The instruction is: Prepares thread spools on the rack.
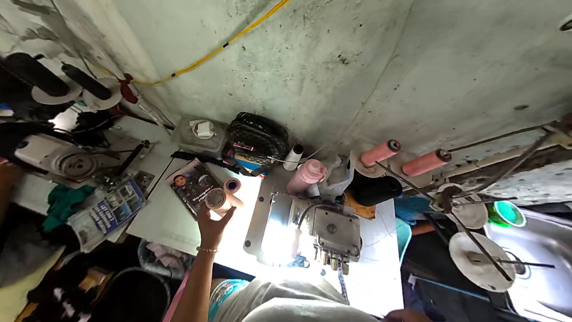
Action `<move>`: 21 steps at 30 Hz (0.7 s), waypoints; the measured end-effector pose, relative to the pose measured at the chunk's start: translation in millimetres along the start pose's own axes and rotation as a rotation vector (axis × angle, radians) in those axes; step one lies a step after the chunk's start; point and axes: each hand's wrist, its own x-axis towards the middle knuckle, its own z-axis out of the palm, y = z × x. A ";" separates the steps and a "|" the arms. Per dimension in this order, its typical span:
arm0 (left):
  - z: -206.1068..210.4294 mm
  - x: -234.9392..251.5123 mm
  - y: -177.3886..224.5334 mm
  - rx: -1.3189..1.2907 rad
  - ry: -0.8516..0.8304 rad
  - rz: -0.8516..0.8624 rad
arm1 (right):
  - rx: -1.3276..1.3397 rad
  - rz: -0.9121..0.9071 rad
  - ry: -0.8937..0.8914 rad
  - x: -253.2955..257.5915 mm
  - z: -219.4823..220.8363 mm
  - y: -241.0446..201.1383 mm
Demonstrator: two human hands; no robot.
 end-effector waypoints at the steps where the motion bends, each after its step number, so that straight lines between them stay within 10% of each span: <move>1: -4.7 2.5 24.8 -0.040 -0.023 0.076 | 0.024 -0.153 0.075 -18.8 -7.3 -19.9; 7: 15.5 -12.4 171.1 0.091 -0.295 0.813 | -0.017 -1.166 1.035 -57.4 -39.5 -184.7; 13: 69.8 -44.5 250.9 -0.049 -0.318 1.181 | -0.455 -1.124 1.380 -78.5 -62.3 -198.7; 17: 96.6 -61.5 263.9 -0.308 -0.548 0.920 | -0.268 -1.084 1.584 -115.5 -65.9 -156.6; 21: 121.3 -86.2 283.4 -0.682 -1.230 0.470 | -0.134 -0.912 2.017 -149.5 -71.0 -124.4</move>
